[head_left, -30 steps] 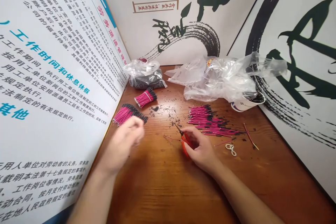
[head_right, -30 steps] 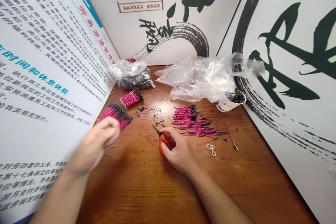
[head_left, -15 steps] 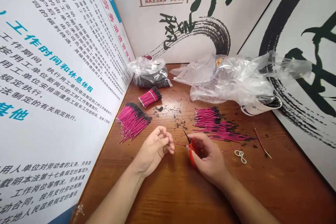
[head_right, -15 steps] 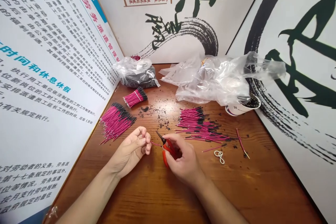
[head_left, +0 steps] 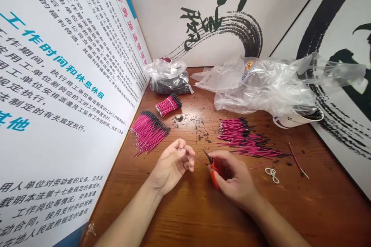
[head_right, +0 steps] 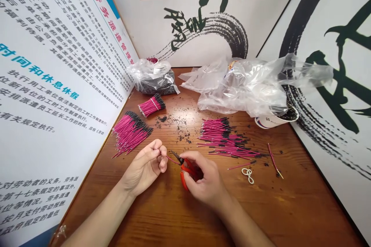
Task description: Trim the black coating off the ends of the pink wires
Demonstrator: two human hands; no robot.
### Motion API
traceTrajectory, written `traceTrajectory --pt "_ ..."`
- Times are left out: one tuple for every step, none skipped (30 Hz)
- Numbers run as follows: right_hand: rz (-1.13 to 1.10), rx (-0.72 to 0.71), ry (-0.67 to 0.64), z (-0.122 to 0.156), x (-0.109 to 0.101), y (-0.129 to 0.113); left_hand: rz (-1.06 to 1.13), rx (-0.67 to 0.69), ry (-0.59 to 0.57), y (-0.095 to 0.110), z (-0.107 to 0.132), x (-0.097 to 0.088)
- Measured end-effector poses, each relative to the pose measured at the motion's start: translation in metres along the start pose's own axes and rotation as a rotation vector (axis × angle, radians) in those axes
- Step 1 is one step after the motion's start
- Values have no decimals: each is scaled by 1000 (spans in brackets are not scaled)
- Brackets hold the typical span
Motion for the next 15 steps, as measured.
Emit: traceTrajectory --pt "-5 -2 -1 0 0 0 -6 13 6 1 0 0" --pt "-8 -3 -1 0 0 -1 -10 24 10 2 -1 0" --pt "-10 -2 -2 0 1 -1 -12 32 10 2 -1 0" --pt "-10 -3 -1 0 1 -2 -13 37 8 3 -1 1" --pt "-10 -3 -2 0 1 -2 -14 40 6 3 -1 1" --pt "-9 -2 -3 0 1 -2 -16 41 5 3 -1 1" --pt "-7 -1 -5 -1 1 -3 -18 43 5 3 -1 1" --pt "-4 0 -8 -1 1 -3 -19 45 6 3 -1 1" --pt "0 2 -11 -1 1 -3 -20 46 8 4 -1 1" --pt "2 4 -11 -1 1 -3 -20 46 9 4 -1 0" --pt "3 6 -12 -1 1 -2 -21 47 10 4 -1 0" --pt "0 9 -10 0 1 -2 -23 50 10 4 -1 0" --pt "-8 12 -9 0 2 -2 -26 54 10 4 -1 -1" --pt "-18 14 -6 0 2 -1 -31 59 9 4 -1 -1" --pt "-29 14 -6 0 2 -1 -37 63 9 4 -2 -1"
Point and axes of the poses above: each hand's wrist, its own z-axis away from the middle knuckle, its own x-axis out of the palm, y = z × x, the point moved 8 cm from there along -z, towards the middle knuckle, and after that the axes turned 1 degree about x, right-handed, at the moved point
